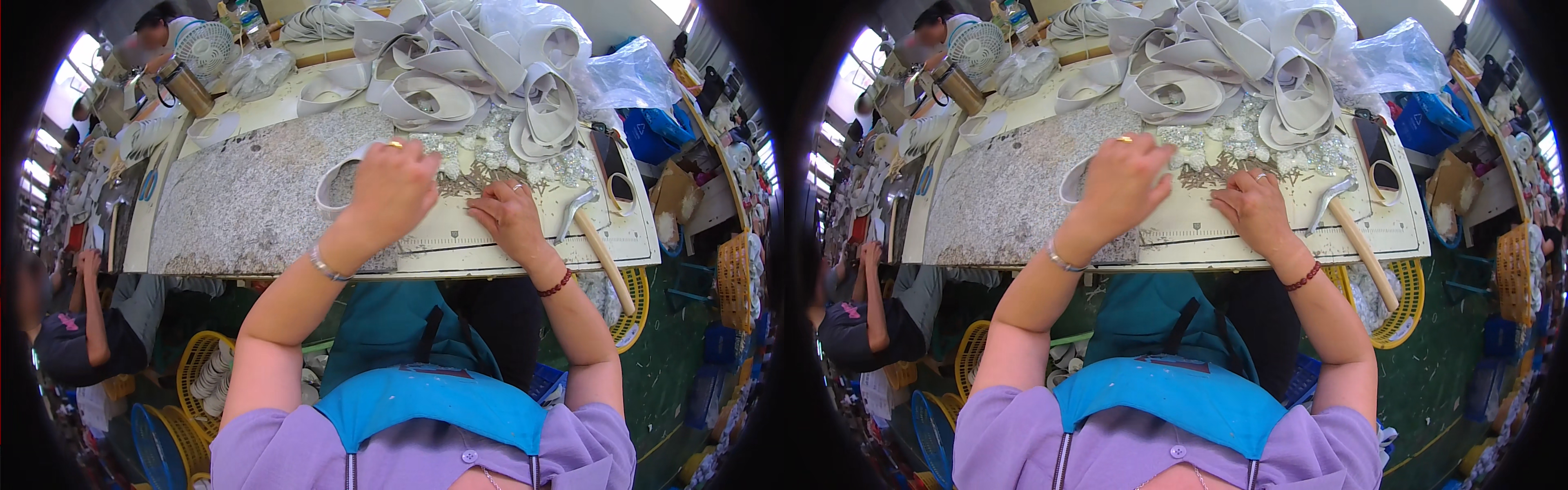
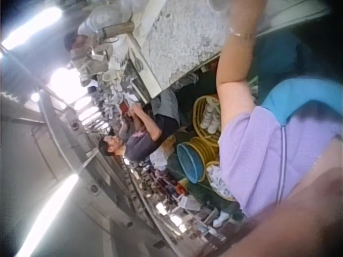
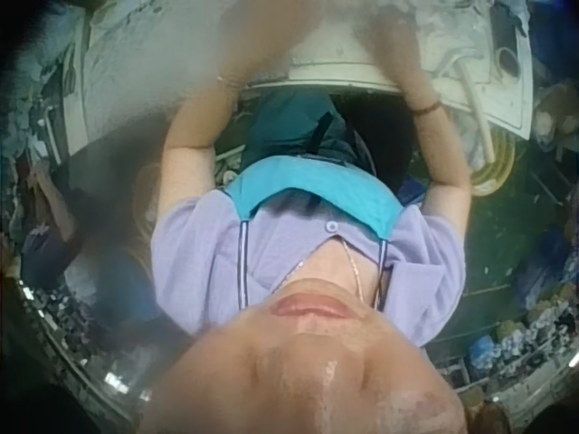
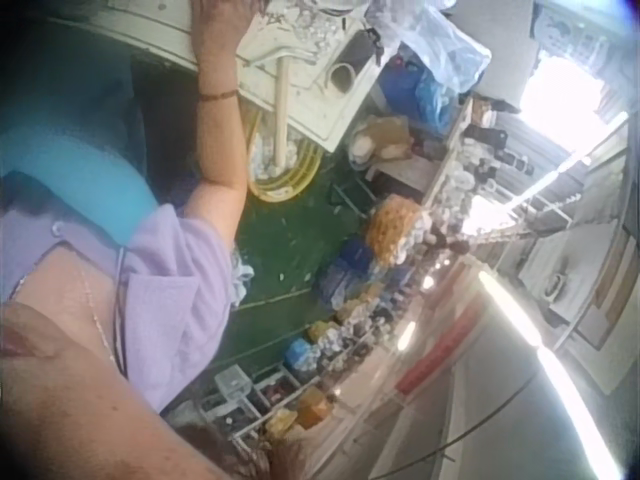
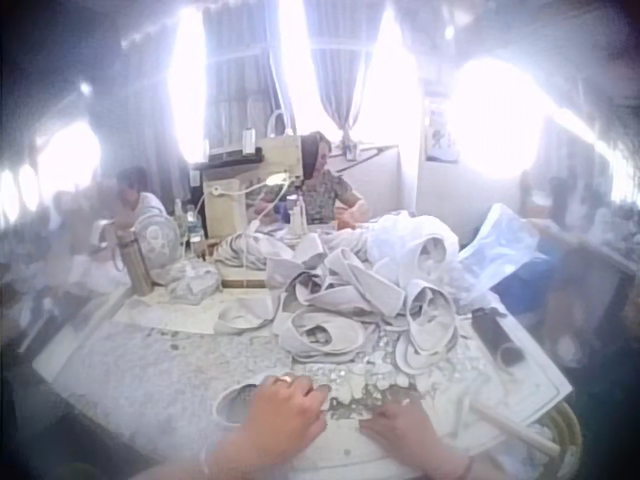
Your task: The recorder is assembling small shoe components, applying adhesive, and using a hammer to secure parts at a factory workstation.
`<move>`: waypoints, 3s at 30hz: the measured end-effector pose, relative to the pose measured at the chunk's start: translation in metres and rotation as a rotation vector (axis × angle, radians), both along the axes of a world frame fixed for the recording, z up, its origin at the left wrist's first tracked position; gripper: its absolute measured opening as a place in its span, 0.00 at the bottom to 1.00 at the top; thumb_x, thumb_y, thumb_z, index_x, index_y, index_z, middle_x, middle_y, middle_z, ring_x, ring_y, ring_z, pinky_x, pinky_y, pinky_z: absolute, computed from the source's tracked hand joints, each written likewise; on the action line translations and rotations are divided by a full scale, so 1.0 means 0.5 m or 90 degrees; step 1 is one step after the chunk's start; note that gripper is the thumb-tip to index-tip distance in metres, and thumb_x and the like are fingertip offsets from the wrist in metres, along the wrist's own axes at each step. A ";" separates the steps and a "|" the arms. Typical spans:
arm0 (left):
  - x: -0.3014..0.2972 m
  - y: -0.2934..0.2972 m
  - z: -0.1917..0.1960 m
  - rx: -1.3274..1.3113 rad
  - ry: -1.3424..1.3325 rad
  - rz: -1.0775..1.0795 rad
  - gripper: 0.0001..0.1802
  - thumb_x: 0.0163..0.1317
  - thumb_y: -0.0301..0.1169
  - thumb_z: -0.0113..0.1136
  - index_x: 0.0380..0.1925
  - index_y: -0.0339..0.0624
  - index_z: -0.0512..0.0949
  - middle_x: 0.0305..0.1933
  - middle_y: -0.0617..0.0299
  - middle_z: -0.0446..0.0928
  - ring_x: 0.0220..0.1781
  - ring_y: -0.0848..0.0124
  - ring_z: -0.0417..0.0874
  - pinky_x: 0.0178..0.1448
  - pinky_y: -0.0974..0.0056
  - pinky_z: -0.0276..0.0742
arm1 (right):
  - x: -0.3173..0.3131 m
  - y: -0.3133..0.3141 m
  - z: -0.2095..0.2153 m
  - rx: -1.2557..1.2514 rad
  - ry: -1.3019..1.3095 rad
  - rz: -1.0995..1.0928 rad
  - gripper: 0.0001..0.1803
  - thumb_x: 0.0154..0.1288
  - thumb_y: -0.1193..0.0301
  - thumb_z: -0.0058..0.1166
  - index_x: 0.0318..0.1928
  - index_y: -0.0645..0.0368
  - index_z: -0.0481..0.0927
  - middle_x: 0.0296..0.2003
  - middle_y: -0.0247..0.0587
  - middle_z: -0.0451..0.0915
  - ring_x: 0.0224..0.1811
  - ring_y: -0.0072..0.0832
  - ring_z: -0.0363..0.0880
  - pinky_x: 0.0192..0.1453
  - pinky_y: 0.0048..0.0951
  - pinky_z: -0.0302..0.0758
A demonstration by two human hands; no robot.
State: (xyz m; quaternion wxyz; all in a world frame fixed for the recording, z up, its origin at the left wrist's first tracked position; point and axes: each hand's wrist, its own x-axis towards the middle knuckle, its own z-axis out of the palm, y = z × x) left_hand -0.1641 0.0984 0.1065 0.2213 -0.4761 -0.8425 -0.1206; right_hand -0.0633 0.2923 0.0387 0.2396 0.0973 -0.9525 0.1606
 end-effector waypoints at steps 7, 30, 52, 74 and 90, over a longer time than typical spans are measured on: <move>-0.046 0.083 -0.076 -0.094 -0.062 -0.058 0.07 0.46 0.29 0.57 0.27 0.42 0.77 0.31 0.57 0.75 0.35 0.60 0.78 0.37 0.57 0.73 | 0.000 0.004 -0.002 0.210 0.083 -0.064 0.05 0.52 0.70 0.56 0.24 0.56 0.76 0.25 0.35 0.72 0.34 0.31 0.72 0.42 0.33 0.68; 0.028 0.047 -0.057 0.133 -0.290 -0.077 0.12 0.51 0.31 0.57 0.38 0.47 0.81 0.25 0.58 0.78 0.20 0.62 0.76 0.26 0.63 0.72 | 0.018 0.027 -0.003 0.069 0.003 -0.145 0.05 0.55 0.69 0.56 0.31 0.56 0.76 0.28 0.37 0.73 0.26 0.35 0.77 0.28 0.33 0.73; 0.043 0.042 -0.067 0.470 -1.118 -0.145 0.17 0.62 0.29 0.52 0.50 0.35 0.70 0.41 0.56 0.80 0.30 0.72 0.83 0.26 0.75 0.72 | -0.010 0.056 -0.004 -0.420 -0.054 -0.138 0.07 0.60 0.76 0.51 0.38 0.64 0.78 0.24 0.39 0.79 0.24 0.21 0.75 0.29 0.23 0.71; 0.077 0.065 -0.099 0.640 -1.152 -0.127 0.09 0.59 0.35 0.60 0.33 0.40 0.78 0.30 0.66 0.77 0.29 0.79 0.76 0.28 0.75 0.70 | 0.042 -0.041 0.072 -0.689 -0.065 -0.058 0.08 0.58 0.75 0.57 0.38 0.62 0.81 0.23 0.29 0.76 0.23 0.12 0.70 0.23 0.13 0.66; 0.099 0.042 -0.089 0.684 -1.204 -0.156 0.08 0.60 0.30 0.56 0.36 0.37 0.78 0.34 0.60 0.79 0.37 0.72 0.80 0.35 0.71 0.76 | 0.059 -0.063 0.087 -0.732 -0.161 -0.063 0.04 0.56 0.77 0.53 0.31 0.65 0.78 0.21 0.32 0.77 0.20 0.13 0.73 0.21 0.14 0.67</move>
